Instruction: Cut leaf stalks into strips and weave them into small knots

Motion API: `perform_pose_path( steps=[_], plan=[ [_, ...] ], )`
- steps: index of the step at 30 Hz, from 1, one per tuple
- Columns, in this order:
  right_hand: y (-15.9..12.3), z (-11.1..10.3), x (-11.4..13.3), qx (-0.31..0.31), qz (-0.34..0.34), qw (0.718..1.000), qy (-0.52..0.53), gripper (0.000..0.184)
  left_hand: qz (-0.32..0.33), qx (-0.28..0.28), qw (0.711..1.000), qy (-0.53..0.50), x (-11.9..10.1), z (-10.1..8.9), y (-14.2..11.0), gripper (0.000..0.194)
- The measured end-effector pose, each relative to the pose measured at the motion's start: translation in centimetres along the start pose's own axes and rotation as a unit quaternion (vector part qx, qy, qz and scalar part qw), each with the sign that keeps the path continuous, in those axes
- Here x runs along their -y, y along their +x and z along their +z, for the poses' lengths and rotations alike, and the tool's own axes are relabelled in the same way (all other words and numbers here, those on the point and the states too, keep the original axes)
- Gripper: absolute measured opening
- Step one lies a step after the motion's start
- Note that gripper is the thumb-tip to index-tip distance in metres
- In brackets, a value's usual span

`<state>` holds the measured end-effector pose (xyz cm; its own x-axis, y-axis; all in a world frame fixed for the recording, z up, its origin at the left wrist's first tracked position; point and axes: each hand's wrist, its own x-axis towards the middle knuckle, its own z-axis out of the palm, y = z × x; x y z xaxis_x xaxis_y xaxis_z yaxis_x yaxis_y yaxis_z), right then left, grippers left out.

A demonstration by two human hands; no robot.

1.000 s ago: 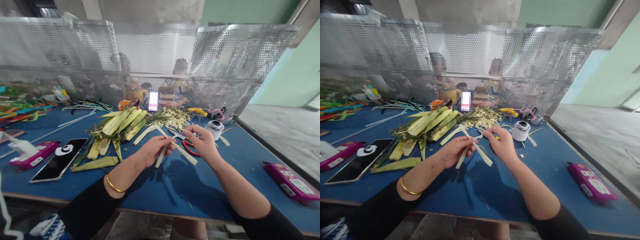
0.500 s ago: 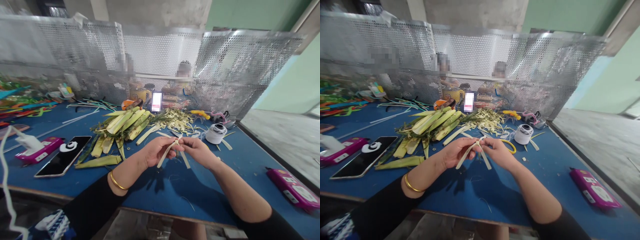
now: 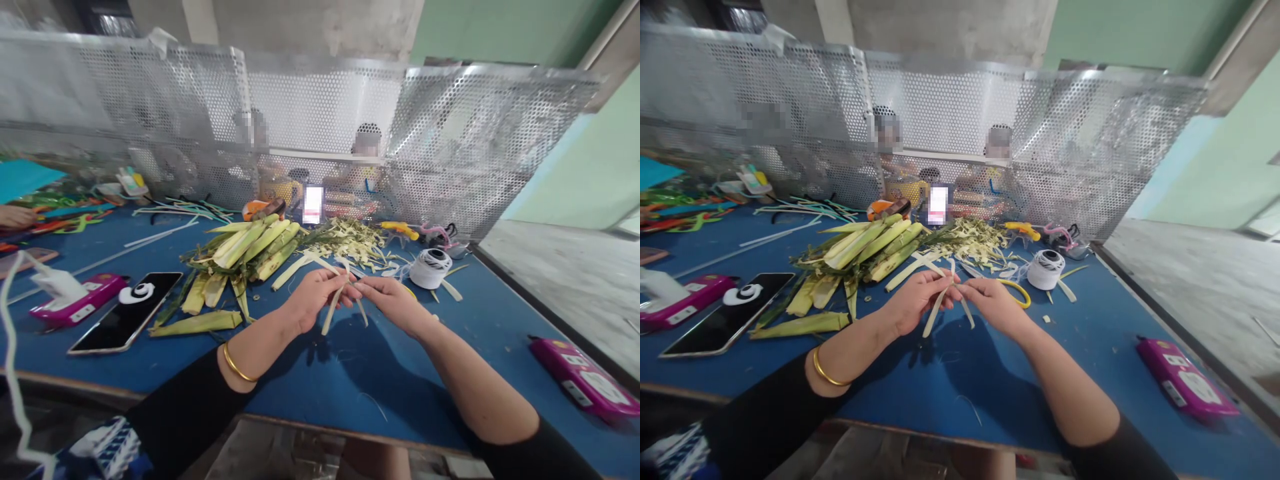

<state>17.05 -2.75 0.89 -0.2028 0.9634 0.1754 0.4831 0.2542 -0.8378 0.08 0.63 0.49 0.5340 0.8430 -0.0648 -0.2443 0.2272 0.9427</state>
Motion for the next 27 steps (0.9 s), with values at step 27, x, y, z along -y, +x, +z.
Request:
perform_pose_path(
  steps=[27],
  plan=[
    [-0.7, 1.5, -0.2, -0.045, -0.051, 0.989, -0.132, 0.03, -0.029, -0.117, 0.992, -0.02, 0.8, 0.1, 0.8, 0.007]
  ],
)
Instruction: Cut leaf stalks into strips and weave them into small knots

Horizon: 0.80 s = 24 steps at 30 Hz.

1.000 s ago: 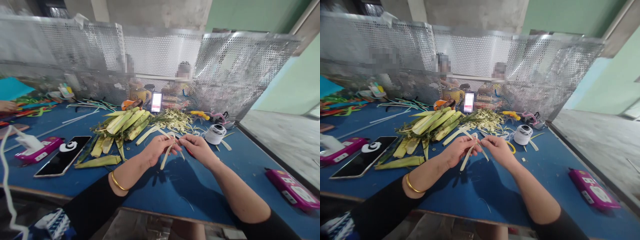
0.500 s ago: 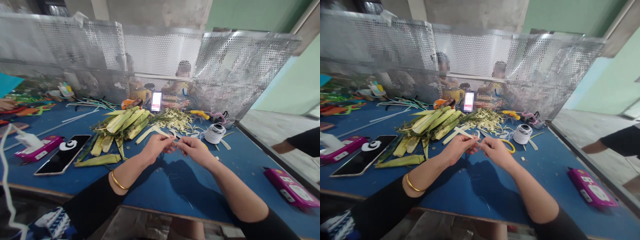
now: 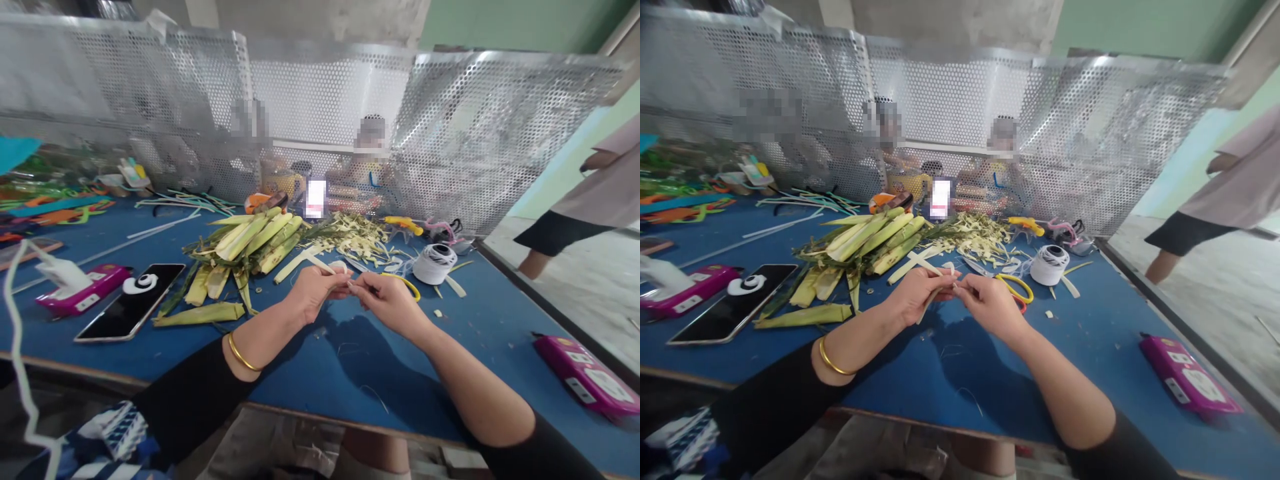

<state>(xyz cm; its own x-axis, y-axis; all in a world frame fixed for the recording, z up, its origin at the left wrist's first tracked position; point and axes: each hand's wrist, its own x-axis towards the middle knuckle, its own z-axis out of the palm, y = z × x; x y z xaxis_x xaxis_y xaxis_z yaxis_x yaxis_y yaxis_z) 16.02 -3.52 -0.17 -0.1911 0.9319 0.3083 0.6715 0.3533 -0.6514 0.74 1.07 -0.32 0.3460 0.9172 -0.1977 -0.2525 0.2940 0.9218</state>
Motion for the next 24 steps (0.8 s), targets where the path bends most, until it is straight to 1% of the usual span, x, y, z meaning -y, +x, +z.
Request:
perform_pose_path(
  steps=[2, 4, 8, 9, 12, 14, 16, 18, 19, 21, 23, 24],
  plan=[
    [0.0, 0.0, 0.0, -0.002, 0.002, 1.0, -0.004, 0.03, 0.005, -0.006, 1.0, 0.001, 0.0, 0.0, 0.0, 0.005],
    [0.0, -0.1, 0.1, -0.004, 0.003, 1.0, -0.01, 0.03, -0.004, -0.002, 1.0, -0.005, -0.1, 0.0, -0.1, 0.006],
    [0.0, -0.3, 0.0, -0.013, 0.007, 1.0, -0.015, 0.032, -0.041, 0.02, 0.999, -0.023, -0.6, -0.1, -0.3, 0.022],
    [0.0, -0.3, 0.1, -0.014, 0.009, 1.0, -0.015, 0.032, -0.045, 0.024, 0.998, -0.023, -0.7, -0.1, -0.3, 0.023],
    [0.0, -0.3, 0.1, -0.014, 0.01, 1.0, -0.017, 0.032, -0.037, 0.026, 0.999, -0.021, -0.6, 0.0, -0.4, 0.016],
    [-0.1, -0.3, 0.2, -0.007, -0.006, 1.0, -0.022, 0.033, -0.024, 0.019, 0.999, -0.016, -0.4, 0.2, -0.4, 0.015],
    [-0.1, -0.3, 0.2, 0.013, -0.034, 0.999, -0.027, 0.034, -0.009, 0.01, 1.0, -0.01, -0.2, 0.3, -0.3, 0.014],
    [0.0, -0.5, 0.0, 0.023, -0.039, 0.999, -0.022, 0.036, -0.004, 0.01, 1.0, -0.005, 0.0, 0.3, -0.2, 0.011],
    [0.1, -0.6, -0.1, 0.015, -0.025, 0.999, -0.015, 0.037, -0.008, 0.015, 1.0, -0.004, 0.0, 0.2, -0.2, 0.01],
    [0.5, -0.9, -0.5, -0.034, 0.028, 0.999, 0.019, 0.04, -0.027, 0.034, 0.999, -0.003, -0.1, 0.0, -0.1, 0.013],
    [0.9, -1.0, -1.1, -0.085, 0.088, 0.989, 0.082, 0.044, -0.047, 0.062, 0.997, -0.007, -0.2, -0.1, -0.2, 0.018],
    [1.0, -1.0, -1.3, -0.097, 0.11, 0.982, 0.117, 0.045, -0.052, 0.075, 0.996, -0.006, -0.3, -0.2, -0.2, 0.02]
  ],
)
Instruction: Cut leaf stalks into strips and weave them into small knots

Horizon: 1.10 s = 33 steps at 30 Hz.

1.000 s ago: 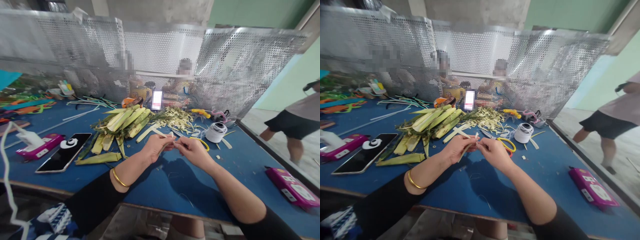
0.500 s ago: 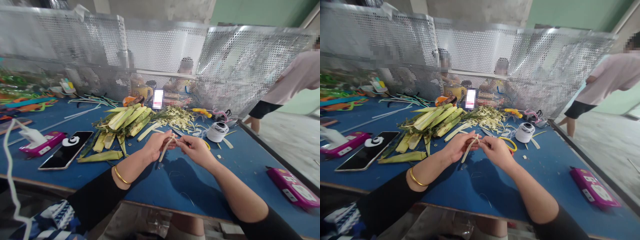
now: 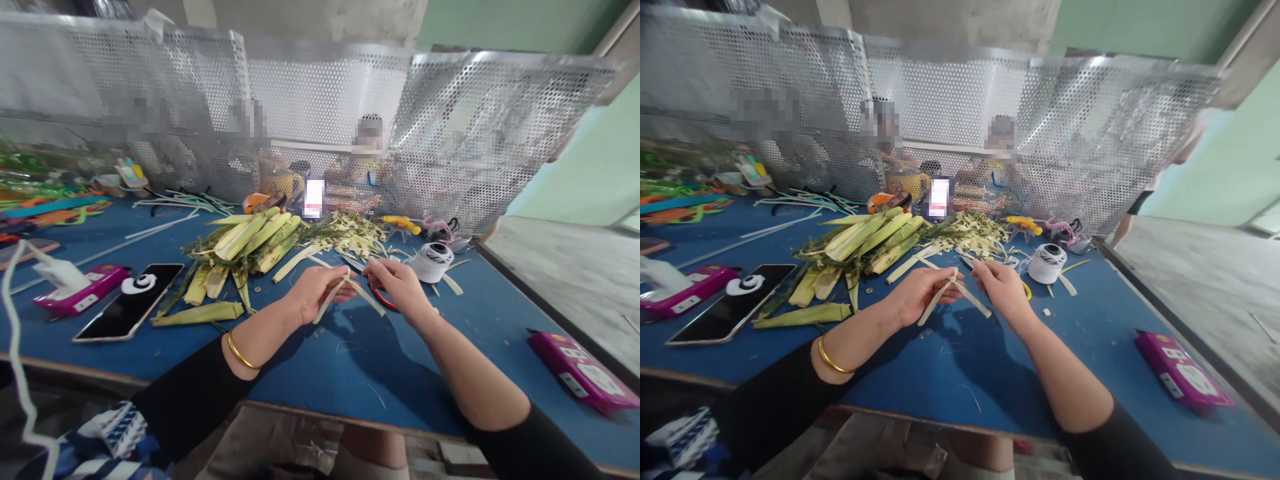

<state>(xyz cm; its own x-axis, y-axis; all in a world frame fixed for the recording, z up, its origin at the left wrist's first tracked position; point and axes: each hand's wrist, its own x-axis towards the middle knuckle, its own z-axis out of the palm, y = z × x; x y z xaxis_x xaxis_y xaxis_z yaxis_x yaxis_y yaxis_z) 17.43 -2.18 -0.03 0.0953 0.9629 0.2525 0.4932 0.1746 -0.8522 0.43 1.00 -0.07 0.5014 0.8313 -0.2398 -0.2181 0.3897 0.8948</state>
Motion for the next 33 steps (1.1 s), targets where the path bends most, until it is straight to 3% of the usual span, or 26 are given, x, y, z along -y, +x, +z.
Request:
perform_pose_path(
  steps=[6, 11, 17, 21, 24, 27, 29, 33],
  plan=[
    [-0.1, 1.0, -0.8, 0.057, 0.081, 0.981, 0.167, 0.037, 0.002, 0.019, 0.996, 0.088, 0.4, 0.4, -0.6, 0.014],
    [-0.7, 1.9, -0.8, 0.056, 0.077, 0.97, 0.222, 0.026, -0.013, 0.022, 0.99, 0.139, 0.5, 0.7, -0.8, 0.012],
    [-0.6, 2.4, -1.1, 0.006, 0.037, 0.988, 0.15, 0.025, -0.006, 0.038, 0.986, 0.163, 0.6, 0.4, -0.6, 0.018],
    [-0.4, 1.5, -0.6, -0.097, -0.095, 0.99, -0.029, 0.021, -0.016, 0.059, 0.98, 0.189, 1.1, 0.4, -0.7, 0.014],
    [-0.7, 1.2, 0.1, -0.042, -0.174, 0.98, -0.087, 0.017, -0.016, 0.078, 0.97, 0.228, 1.5, 0.6, -0.7, 0.015],
    [-1.1, 1.7, 0.3, 0.045, -0.14, 0.988, -0.054, 0.012, -0.032, 0.07, 0.964, 0.254, 1.8, 1.0, -0.9, 0.014],
    [-1.2, 2.1, 0.1, 0.047, -0.125, 0.991, -0.019, 0.013, -0.039, 0.073, 0.964, 0.254, 2.0, 1.1, -1.0, 0.013],
    [-1.0, 2.2, -0.4, -0.013, -0.155, 0.988, -0.003, 0.014, -0.046, 0.095, 0.968, 0.229, 1.9, 1.1, -1.1, 0.013]
  ],
)
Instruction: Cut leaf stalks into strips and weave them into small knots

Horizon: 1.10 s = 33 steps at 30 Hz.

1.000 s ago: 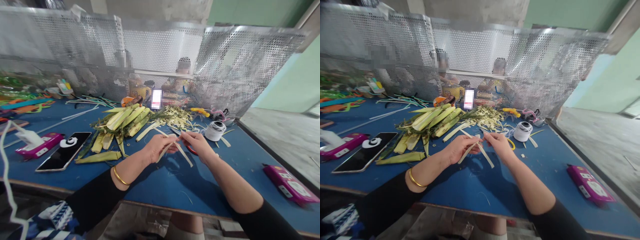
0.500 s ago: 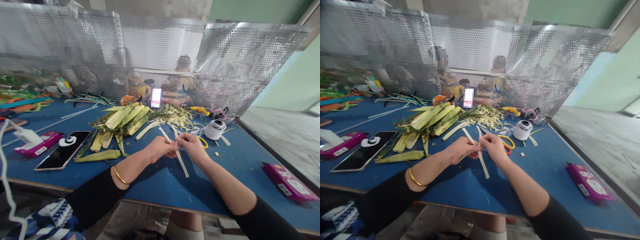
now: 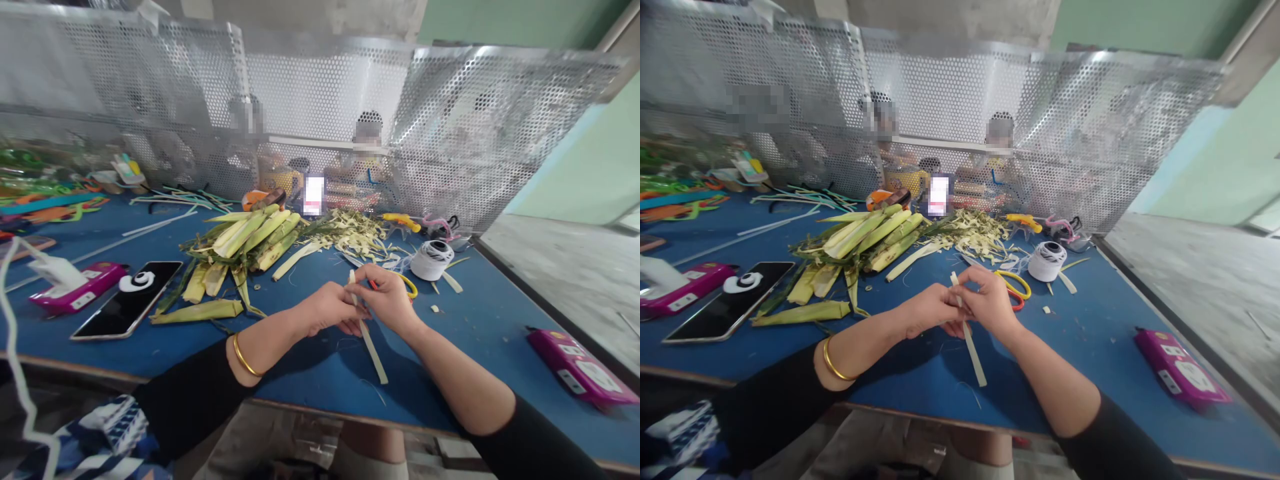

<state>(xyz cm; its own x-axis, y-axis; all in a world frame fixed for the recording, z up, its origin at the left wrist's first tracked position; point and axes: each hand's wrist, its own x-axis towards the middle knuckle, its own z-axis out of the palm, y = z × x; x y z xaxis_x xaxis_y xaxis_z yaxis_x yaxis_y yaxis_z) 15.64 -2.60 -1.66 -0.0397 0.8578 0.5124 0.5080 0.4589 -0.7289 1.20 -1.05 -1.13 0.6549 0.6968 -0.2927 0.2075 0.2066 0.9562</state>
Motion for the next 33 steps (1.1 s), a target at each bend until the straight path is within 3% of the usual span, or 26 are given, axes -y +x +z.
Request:
perform_pose_path(
  steps=[5, 11, 14, 20, 22, 28, 33],
  plan=[
    [0.5, -1.4, -0.1, -0.069, 0.001, 0.993, -0.096, 0.02, 0.014, -0.051, 0.994, -0.099, -0.8, -0.9, 0.0, 0.025],
    [0.6, -1.8, 0.1, 0.004, 0.065, 0.986, -0.153, 0.026, 0.041, -0.104, 0.966, -0.233, -1.7, -1.8, 0.2, 0.019],
    [0.5, -1.3, -0.2, 0.034, 0.084, 0.986, -0.139, 0.026, 0.053, -0.145, 0.961, -0.228, -1.6, -1.7, 0.4, 0.016],
    [0.0, -0.5, -0.4, 0.018, 0.071, 0.99, -0.122, 0.019, 0.074, -0.221, 0.957, -0.174, -0.6, -0.7, 1.1, 0.011],
    [-0.1, -0.6, -0.3, 0.008, 0.056, 0.987, -0.15, 0.016, 0.084, -0.209, 0.961, -0.158, -0.5, -0.6, 1.0, 0.015],
    [0.7, -2.3, -0.1, -0.046, -0.096, 0.954, -0.28, 0.017, 0.096, -0.122, 0.973, -0.173, -1.5, -1.3, 0.4, 0.032],
    [1.3, -3.3, 0.1, -0.052, -0.131, 0.959, -0.246, 0.019, 0.152, -0.009, 0.964, -0.218, -1.5, -2.7, 0.5, 0.037]
  ],
)
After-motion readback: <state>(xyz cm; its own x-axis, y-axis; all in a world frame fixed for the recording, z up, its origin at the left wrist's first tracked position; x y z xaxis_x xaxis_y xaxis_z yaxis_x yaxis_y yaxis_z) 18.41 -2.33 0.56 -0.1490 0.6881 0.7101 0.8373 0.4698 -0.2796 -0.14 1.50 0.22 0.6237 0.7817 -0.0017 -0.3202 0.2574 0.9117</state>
